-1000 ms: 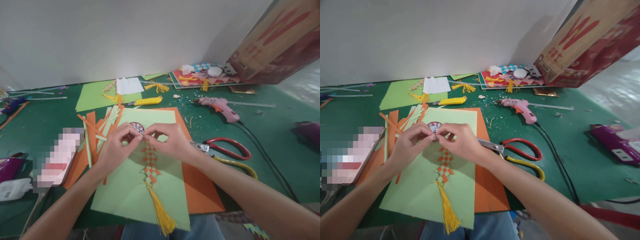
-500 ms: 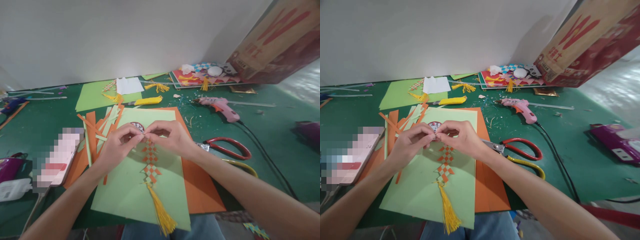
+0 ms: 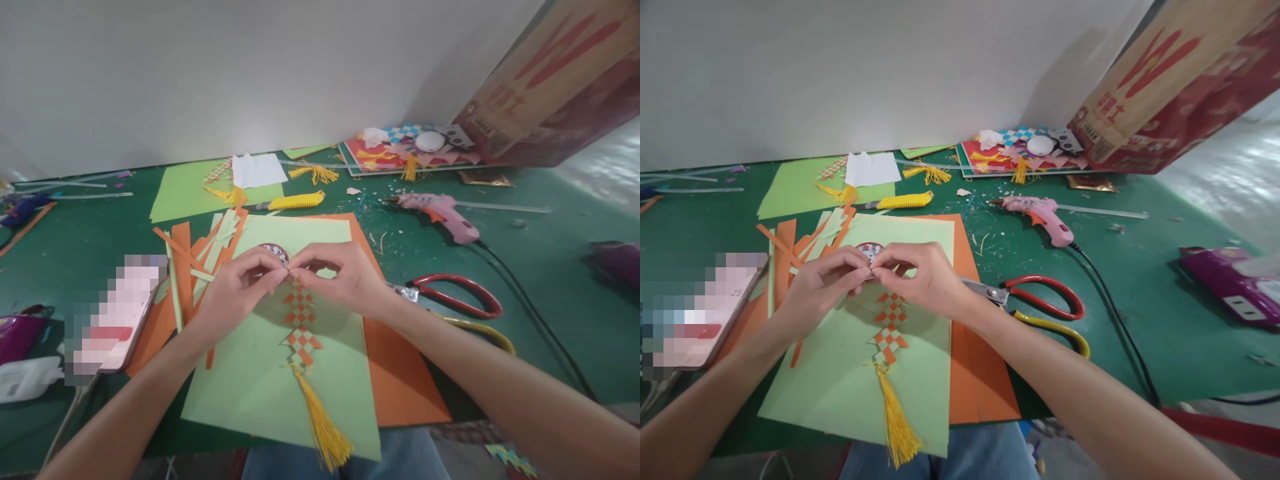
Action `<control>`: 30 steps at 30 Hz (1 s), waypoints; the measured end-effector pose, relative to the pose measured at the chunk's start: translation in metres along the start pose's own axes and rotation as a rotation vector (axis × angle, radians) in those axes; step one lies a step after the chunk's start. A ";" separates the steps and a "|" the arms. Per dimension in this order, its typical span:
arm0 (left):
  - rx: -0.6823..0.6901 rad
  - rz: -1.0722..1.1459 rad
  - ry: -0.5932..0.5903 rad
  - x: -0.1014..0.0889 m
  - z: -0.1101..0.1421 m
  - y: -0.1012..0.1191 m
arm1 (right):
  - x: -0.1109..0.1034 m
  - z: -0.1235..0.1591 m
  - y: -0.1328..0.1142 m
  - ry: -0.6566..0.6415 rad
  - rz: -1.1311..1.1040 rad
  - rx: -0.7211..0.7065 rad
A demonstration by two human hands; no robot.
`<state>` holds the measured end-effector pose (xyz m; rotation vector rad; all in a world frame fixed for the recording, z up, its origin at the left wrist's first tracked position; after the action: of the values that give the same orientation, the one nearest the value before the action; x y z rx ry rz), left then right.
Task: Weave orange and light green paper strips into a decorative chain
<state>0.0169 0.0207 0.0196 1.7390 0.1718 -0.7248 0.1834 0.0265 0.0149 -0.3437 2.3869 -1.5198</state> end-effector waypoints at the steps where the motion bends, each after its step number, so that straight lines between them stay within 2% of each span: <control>1: -0.001 0.001 -0.002 0.000 0.000 0.000 | 0.000 0.000 0.000 0.001 0.009 -0.004; 30: -0.044 0.072 -0.033 0.001 -0.001 -0.003 | 0.001 0.001 0.000 0.021 -0.034 0.021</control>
<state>0.0164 0.0222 0.0162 1.6818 0.1017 -0.6919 0.1824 0.0253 0.0141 -0.3677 2.3914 -1.5691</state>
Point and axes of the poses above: each hand's wrist, its own z-axis away from the middle knuckle, its own x-axis out of the palm, y = z × x, the point moved 2 cm from there along -z, towards the middle knuckle, and after that the axes turned 15 degrees about -z, right-handed, at the moved point
